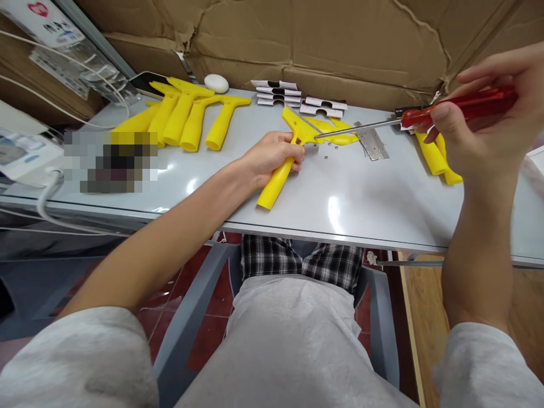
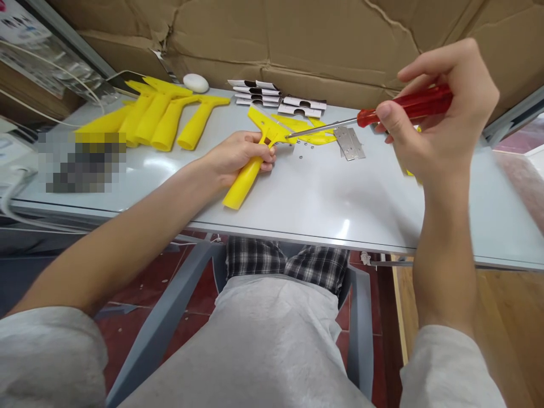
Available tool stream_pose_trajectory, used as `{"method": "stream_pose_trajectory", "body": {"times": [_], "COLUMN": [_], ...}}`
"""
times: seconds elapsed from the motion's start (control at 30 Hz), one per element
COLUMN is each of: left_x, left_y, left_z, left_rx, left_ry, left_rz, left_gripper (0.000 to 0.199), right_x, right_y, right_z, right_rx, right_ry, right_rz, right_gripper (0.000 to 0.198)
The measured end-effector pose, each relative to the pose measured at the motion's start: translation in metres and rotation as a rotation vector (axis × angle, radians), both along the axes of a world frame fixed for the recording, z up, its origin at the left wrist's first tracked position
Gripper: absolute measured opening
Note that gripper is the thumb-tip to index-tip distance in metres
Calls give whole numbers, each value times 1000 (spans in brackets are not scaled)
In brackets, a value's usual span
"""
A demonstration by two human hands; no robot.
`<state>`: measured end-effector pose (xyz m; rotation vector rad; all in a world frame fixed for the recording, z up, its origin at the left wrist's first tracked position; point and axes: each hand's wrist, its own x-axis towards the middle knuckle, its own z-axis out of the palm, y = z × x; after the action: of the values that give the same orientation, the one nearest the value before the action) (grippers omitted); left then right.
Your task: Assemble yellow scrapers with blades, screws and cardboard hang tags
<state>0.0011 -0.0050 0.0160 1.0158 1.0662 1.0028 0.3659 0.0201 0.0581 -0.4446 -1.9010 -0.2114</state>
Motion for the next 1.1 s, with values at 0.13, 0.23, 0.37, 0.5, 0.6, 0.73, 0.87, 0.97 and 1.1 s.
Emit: {"method": "stream_pose_trajectory", "body": {"times": [0.13,0.23,0.37,0.5,0.6,0.73,0.87,0.97,1.1], "left_x": [1,0,-1,-1,-2,-1,-1,-1,-1], "left_y": [0,1,2,3,3,3,2,2,1], "left_z": [1,0,-3,-4,-4,-3,-3,-2,-2], "left_rx": [-4,0,9,6,3,2,5,4,4], "left_ry": [-6,-15,-3,2,2,-2,0,3,14], "left_rz": [7,3,-9,-11,-12,-9,-5,-10,-11], "left_gripper": [26,26,26,26,28,28,26,25,26], "right_x": [0,-8,-19,-18,-14,-18,-24,-20,-10], "right_y": [6,3,-9,-10,-6,-13,-20,-16,-12], "right_z": [1,1,2,1,1,2,2,1,2], "right_rx": [12,-36,-6,28,60,-63,-107,-67,-128], "right_ry": [26,76,129,93,62,141,173,184,136], "right_rz": [88,132,71,-71,-25,-11,-12,-45,-136], "right_gripper": [68,72,59,40,59,63,49,45,42]}}
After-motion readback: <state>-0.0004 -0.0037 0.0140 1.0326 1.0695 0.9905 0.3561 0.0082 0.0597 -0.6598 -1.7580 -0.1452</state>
